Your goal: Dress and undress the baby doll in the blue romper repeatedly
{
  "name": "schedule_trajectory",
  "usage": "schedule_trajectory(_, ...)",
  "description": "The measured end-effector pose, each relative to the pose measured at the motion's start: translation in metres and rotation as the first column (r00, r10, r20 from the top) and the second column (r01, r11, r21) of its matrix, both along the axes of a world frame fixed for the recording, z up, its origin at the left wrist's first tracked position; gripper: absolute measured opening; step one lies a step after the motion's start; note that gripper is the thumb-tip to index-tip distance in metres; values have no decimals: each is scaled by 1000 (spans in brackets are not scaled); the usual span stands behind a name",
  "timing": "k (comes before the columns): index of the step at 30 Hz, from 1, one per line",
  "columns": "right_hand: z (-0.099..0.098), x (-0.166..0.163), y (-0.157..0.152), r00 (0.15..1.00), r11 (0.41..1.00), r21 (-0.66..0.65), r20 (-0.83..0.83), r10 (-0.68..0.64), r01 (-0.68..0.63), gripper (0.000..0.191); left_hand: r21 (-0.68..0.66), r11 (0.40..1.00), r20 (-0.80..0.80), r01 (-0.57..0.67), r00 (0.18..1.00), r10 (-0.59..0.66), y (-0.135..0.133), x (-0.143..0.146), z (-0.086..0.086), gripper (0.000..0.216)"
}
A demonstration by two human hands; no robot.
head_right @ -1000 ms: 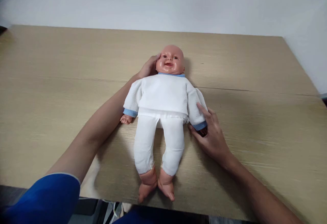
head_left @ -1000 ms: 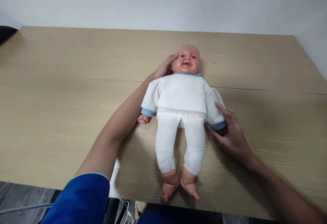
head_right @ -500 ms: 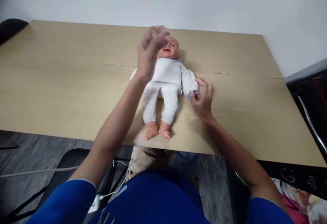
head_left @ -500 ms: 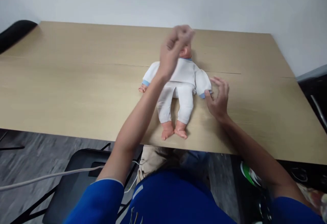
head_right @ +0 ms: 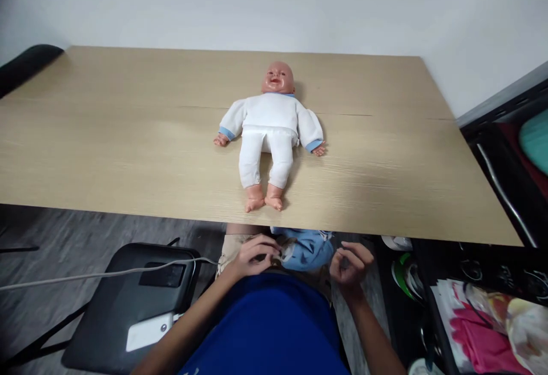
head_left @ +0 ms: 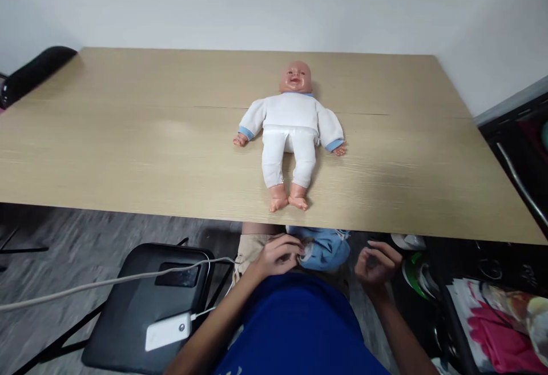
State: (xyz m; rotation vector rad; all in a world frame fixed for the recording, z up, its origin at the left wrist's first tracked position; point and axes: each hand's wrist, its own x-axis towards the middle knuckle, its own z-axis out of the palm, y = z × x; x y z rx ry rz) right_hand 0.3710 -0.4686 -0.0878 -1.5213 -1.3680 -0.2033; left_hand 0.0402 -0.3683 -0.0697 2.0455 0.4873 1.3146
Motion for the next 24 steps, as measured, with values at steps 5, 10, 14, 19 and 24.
schedule_trajectory(5, -43, -1, -21, 981, 940, -340, -186, -46, -20, 27, -331, 939, -370, -89, 928, -43, -3, -32, -47, 26)
schedule_trajectory(10, -66, 7, -4, 920, 802, -579, -379, -104, -148, 40, -418, 905, -544, 78, 776, -318, 25, 9, -52, 45)
schedule_trajectory(14, -77, 5, 10, 877, 754, -620, -463, -129, -217, 59, -429, 895, -639, 123, 659, -397, 40, 65, -56, 68)
schedule_trajectory(19, -71, -7, 11, 860, 792, -560, -502, -91, -243, 59, -414, 907, -673, 81, 644, -365, 46, 98, -59, 67)
schedule_trajectory(24, -50, -21, 2, 850, 817, -476, -525, 34, -326, 32, -415, 910, -690, 9, 648, -322, 33, 72, -41, 24)
